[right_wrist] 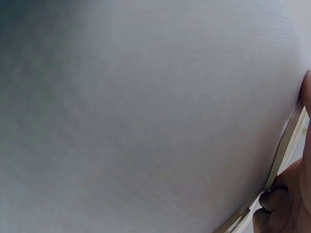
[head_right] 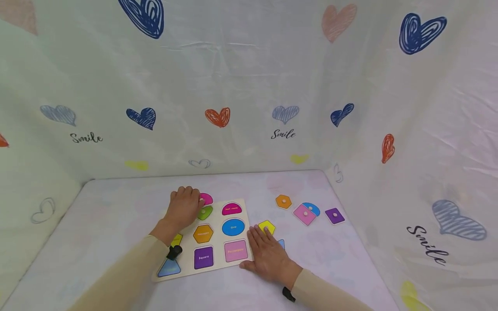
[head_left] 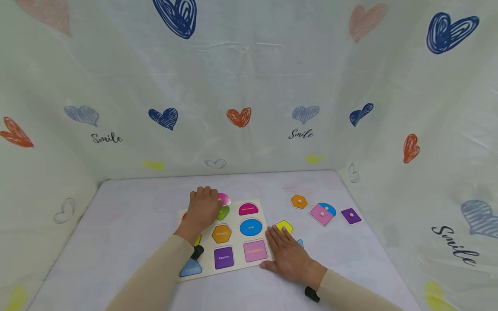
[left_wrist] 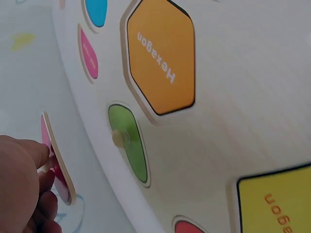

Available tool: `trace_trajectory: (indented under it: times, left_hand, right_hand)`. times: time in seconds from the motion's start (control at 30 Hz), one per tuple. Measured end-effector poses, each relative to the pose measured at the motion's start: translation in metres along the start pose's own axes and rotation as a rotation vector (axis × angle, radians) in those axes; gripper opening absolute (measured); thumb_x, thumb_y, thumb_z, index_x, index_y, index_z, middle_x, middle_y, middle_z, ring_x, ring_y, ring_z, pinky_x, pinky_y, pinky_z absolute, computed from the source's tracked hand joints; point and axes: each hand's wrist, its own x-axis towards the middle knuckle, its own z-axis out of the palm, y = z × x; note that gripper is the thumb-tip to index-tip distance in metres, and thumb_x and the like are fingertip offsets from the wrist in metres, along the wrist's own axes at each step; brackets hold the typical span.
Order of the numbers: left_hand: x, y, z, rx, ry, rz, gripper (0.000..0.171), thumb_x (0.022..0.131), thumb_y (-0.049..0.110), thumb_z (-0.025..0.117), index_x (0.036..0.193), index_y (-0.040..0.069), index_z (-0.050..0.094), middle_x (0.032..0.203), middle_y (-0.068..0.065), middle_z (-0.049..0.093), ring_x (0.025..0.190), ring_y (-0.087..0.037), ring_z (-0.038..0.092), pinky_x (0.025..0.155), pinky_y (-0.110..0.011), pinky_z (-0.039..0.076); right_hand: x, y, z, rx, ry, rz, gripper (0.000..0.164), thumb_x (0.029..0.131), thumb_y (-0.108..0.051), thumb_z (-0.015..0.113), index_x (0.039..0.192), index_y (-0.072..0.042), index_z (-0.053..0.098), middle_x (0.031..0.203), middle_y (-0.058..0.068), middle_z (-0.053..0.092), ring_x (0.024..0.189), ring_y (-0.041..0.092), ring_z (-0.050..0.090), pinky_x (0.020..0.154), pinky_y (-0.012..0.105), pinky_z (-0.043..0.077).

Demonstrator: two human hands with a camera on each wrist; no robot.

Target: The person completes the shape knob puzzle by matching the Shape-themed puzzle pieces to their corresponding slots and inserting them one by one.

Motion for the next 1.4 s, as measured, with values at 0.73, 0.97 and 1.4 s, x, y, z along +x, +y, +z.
trace_trajectory:
  times: [0.73, 0.97, 1.4]
  left_hand:
    - [0.027, 0.055, 0.032, -0.079, -0.108, -0.010, 0.038, 0.101, 0.034, 0.071, 0.117, 0.001, 0.065, 0.104, -0.013, 0.062, 0.101, -0.030, 0.052, 0.093, -0.046, 0.050]
    - [0.029, 0.063, 0.041, -0.088, -0.129, -0.007, 0.045, 0.100, 0.037, 0.072, 0.124, 0.000, 0.065, 0.110, -0.015, 0.063, 0.105, -0.031, 0.053, 0.096, -0.047, 0.050]
    - [0.029, 0.075, 0.043, -0.074, -0.118, 0.029, 0.044, 0.100, 0.036, 0.073, 0.124, -0.001, 0.067, 0.111, -0.016, 0.067, 0.104, -0.031, 0.056, 0.094, -0.048, 0.053]
  right_hand:
    - [0.003, -0.004, 0.003, -0.032, 0.012, -0.010, 0.100, 0.098, -0.080, 0.038, 0.167, -0.008, 0.027, 0.174, 0.010, 0.029, 0.162, 0.030, 0.024, 0.132, 0.050, 0.022]
    - [0.003, -0.005, -0.001, -0.023, -0.013, 0.006, 0.098, 0.099, -0.078, 0.040, 0.167, -0.008, 0.027, 0.174, 0.009, 0.029, 0.162, 0.030, 0.024, 0.132, 0.049, 0.021]
    - [0.002, -0.002, 0.000, -0.016, -0.013, 0.022, 0.099, 0.099, -0.078, 0.041, 0.167, -0.008, 0.027, 0.174, 0.009, 0.028, 0.162, 0.029, 0.025, 0.132, 0.049, 0.021]
